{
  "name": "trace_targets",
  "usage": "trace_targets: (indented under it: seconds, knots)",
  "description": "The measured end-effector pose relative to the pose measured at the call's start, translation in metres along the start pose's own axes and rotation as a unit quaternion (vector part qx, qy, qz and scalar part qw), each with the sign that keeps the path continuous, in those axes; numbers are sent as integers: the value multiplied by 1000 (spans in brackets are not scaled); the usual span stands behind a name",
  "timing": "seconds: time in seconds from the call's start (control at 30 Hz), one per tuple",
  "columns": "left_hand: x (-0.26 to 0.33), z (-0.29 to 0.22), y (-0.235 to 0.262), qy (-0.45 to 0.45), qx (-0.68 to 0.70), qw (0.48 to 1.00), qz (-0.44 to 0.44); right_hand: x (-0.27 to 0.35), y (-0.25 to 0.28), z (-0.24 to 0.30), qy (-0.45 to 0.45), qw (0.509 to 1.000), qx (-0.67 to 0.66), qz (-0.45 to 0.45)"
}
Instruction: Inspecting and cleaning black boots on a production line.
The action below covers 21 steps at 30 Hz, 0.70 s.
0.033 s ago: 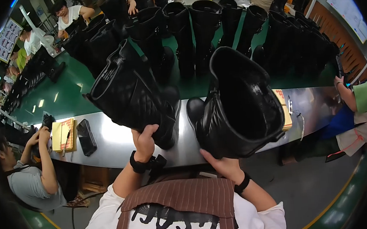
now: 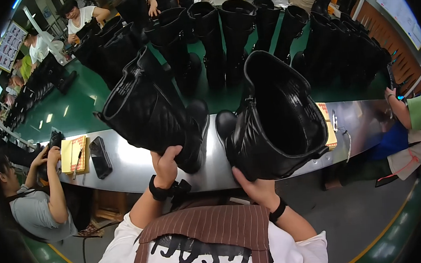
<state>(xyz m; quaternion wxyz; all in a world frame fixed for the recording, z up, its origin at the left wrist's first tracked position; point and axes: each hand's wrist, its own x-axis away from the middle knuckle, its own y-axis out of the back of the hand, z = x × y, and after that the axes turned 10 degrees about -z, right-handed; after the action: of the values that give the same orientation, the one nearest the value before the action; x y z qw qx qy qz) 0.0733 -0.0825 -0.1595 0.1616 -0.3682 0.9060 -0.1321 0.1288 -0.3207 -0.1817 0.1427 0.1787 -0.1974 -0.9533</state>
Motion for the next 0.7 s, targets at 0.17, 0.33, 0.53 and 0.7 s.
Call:
trace_targets:
  seconds: [0.17, 0.33, 0.53, 0.7]
  knots:
    - [17, -1, 21, -23, -52, 997, 43, -35, -16, -14, 25, 990, -37, -137]
    - [5, -32, 19, -123, -144, 981, 52, -40, -7, -17, -16, 997, -28, -74]
    - [-25, -111, 15, -485, -214, 848, -20, -7, 31, -24, 234, 937, 0, -258]
    - [-13, -140, -5, -621, -230, 747, -51, -17, 47, 8, 341, 896, 15, -286]
